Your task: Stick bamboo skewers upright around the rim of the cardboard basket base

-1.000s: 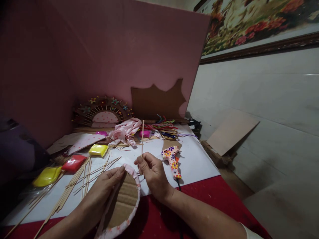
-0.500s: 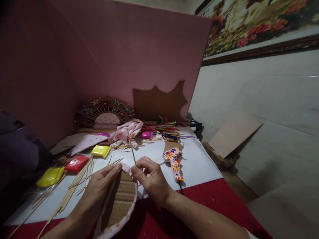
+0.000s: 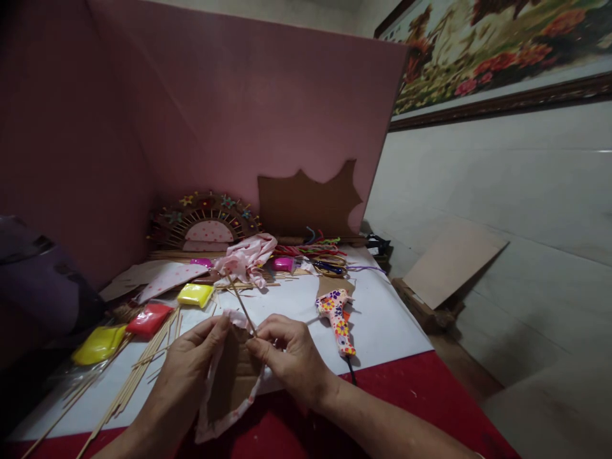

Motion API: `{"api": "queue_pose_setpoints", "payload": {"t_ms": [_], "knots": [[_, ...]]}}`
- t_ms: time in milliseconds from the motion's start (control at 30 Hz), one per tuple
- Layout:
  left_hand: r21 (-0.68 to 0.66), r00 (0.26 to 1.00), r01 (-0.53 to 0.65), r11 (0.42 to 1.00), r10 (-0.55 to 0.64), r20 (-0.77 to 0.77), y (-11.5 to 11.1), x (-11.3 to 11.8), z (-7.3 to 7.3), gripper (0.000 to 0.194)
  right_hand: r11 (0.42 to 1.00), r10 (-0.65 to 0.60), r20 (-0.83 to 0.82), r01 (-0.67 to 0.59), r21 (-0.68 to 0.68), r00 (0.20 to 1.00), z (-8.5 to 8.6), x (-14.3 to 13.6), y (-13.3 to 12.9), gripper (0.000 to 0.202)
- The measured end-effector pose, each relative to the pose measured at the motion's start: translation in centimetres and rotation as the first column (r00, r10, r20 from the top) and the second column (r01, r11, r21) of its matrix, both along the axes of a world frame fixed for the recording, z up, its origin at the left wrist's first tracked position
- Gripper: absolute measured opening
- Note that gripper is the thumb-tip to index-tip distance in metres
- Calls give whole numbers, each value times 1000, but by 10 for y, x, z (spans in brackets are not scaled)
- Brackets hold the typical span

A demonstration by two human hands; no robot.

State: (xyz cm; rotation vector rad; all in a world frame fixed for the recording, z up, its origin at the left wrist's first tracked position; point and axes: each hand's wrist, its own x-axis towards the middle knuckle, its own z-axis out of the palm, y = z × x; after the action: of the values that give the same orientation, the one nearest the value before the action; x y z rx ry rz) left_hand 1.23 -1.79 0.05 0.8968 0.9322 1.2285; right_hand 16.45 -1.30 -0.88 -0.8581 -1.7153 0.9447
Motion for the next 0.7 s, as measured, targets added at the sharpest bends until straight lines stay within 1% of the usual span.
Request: {"api": "queue_pose_setpoints", "payload": {"t_ms": [100,233,333,400,467,500,567,633,700], "knots": [[18,1000,5,1000,-5,12,4,-3,-3,16,1000,-16,14,15,16,1000,0,0,0,20],[-10,999,-37,999,37,-5,8,-6,-5,15,999,-27,39,25,48,999,2,1,-3,21],[14,999,-46,999,46,-22,9,-8,-6,17,998,-43,12,42,45,999,3,1,-3,22],[59,994,-99,993,101,-34,10,-10,-8,17,999,-39,-85,36,-27,996,2,3,0,22],[112,981,-187,976,192,-40,11,-13,-9,15,983,-17,-243,-29,-183,970,0,5,4,24],[128,975,-213,969,219,-40,12,-14,-9,14,959,-10,-335,-86,-270,942,-1,7,6,25],[135,978,-191,972,201,-60,13,-15,-8,14,880,-2,-502,-237,-411,865,-3,8,11,24],[108,986,-124,986,134,-95,12,-14,-6,12,785,6,-613,-383,-486,790,-5,9,13,21],[76,989,-60,995,70,-128,10,-12,-3,12,704,-8,-669,-471,-532,743,-4,9,13,18]]}}
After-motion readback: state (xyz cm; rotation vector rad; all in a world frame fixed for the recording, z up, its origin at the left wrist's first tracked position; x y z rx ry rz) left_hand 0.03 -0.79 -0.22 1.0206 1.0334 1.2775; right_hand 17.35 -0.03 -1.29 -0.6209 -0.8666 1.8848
